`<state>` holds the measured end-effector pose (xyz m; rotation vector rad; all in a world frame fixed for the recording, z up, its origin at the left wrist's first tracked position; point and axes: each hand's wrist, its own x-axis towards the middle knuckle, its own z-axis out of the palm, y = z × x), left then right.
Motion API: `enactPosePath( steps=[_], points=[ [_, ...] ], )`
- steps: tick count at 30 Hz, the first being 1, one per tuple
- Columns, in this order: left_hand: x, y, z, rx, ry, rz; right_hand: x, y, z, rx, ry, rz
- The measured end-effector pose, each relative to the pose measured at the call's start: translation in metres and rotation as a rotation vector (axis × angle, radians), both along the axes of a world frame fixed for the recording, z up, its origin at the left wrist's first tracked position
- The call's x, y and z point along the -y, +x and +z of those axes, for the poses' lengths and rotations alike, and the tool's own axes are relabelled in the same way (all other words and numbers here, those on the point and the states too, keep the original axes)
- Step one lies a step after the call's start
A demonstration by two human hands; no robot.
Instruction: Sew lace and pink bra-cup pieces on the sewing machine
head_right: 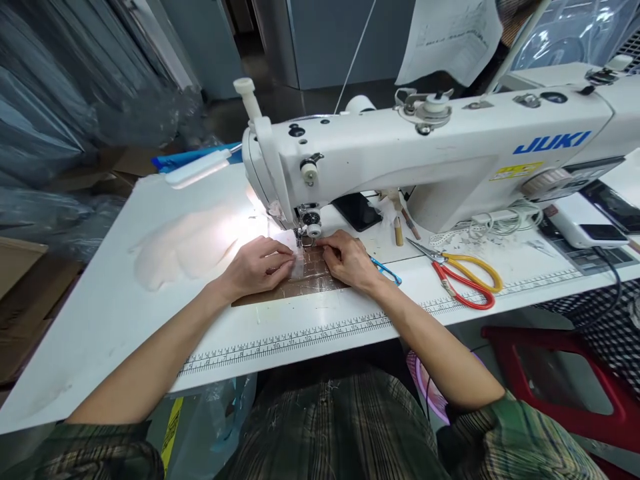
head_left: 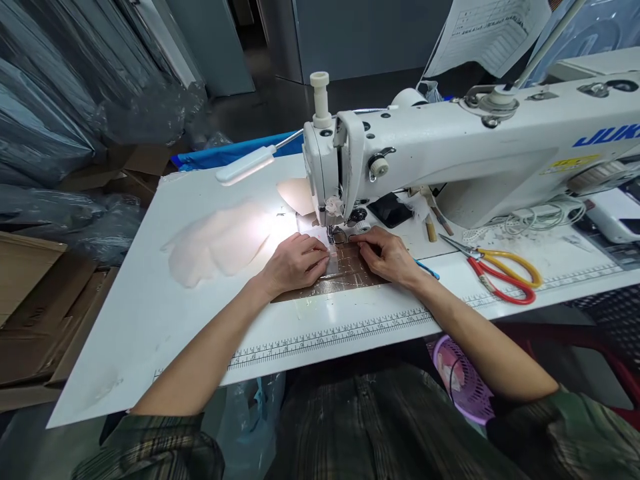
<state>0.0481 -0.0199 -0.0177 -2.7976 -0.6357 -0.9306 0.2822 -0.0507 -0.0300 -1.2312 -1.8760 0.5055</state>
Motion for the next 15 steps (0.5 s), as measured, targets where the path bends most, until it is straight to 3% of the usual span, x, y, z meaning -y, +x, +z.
enactPosePath(
  steps=[5, 11, 15],
  points=[
    [-0.006, 0.003, -0.004, 0.06, -0.071, 0.155, -0.014, -0.002, 0.0, 0.097, -0.015, -0.038],
    [-0.025, 0.005, -0.004, 0.054, -0.351, 0.201, -0.041, -0.008, 0.005, 0.205, -0.196, 0.052],
    [-0.033, 0.006, -0.006, 0.194, -0.565, 0.225, -0.044, -0.011, 0.008, 0.183, -0.238, 0.071]
  ],
)
